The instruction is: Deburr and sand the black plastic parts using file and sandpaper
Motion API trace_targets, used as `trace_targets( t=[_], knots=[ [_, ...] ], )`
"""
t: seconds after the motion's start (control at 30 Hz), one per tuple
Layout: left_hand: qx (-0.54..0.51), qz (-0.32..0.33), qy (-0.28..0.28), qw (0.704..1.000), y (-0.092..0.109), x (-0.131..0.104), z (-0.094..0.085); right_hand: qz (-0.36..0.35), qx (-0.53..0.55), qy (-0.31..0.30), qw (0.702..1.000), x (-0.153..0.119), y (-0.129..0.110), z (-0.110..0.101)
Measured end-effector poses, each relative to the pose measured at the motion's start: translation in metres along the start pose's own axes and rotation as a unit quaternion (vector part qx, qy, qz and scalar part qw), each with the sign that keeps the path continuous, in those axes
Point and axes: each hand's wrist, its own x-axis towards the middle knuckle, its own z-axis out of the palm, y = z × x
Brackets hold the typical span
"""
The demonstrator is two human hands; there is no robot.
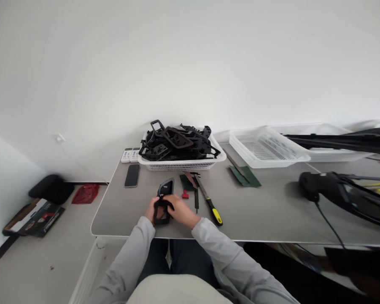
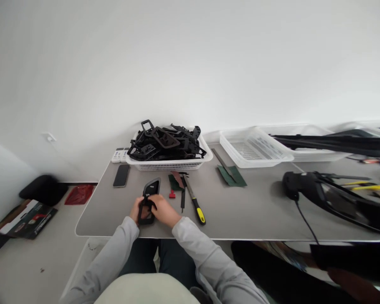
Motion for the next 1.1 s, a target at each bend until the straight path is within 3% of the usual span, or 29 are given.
trace_targets(
  t=[0.07,0.1,0.2,0.33,0.47,0.6,0.73,0.87,0.97,1.0,1.1],
  knots=[
    [-0.011,0.005,-0.013,1.0,-0.001,0.003,0.003,0.033,-0.033,0.081,0.996,0.008,0.0,-0.001],
    [-0.012,0.009,-0.021,1.0,-0.002,0.004,0.006,0.056,-0.056,0.094,0.992,0.011,0.001,-0.001],
    [0.003,0.009,-0.041,0.999,-0.005,0.009,0.015,0.101,-0.104,0.055,0.988,0.012,0.003,0.001],
    [0.006,-0.014,-0.013,1.0,-0.007,0.014,0.023,0.111,-0.099,0.04,0.988,0.01,0.003,-0.005],
    [0.004,-0.048,-0.006,0.999,-0.006,0.016,0.026,0.127,-0.114,0.144,0.975,0.023,0.003,-0.017],
    [0.018,-0.058,0.013,0.998,-0.006,0.015,0.028,0.132,-0.125,0.112,0.977,0.03,-0.001,-0.003],
    [0.076,-0.104,0.033,0.991,-0.007,0.014,0.025,0.125,-0.112,0.073,0.983,0.02,-0.007,0.02],
    [0.048,-0.076,0.033,0.995,-0.008,0.013,0.028,0.124,-0.09,0.089,0.984,0.019,-0.006,0.009],
    [0.013,-0.05,0.005,0.999,-0.009,0.013,0.032,0.152,-0.063,0.193,0.967,0.029,-0.003,-0.006],
    [0.011,-0.05,-0.004,0.999,-0.01,0.013,0.033,0.156,-0.061,0.198,0.966,0.032,-0.003,-0.008],
    [0.024,-0.049,-0.004,0.999,-0.011,0.013,0.03,0.141,-0.063,0.122,0.98,0.032,-0.006,0.001]
  ],
)
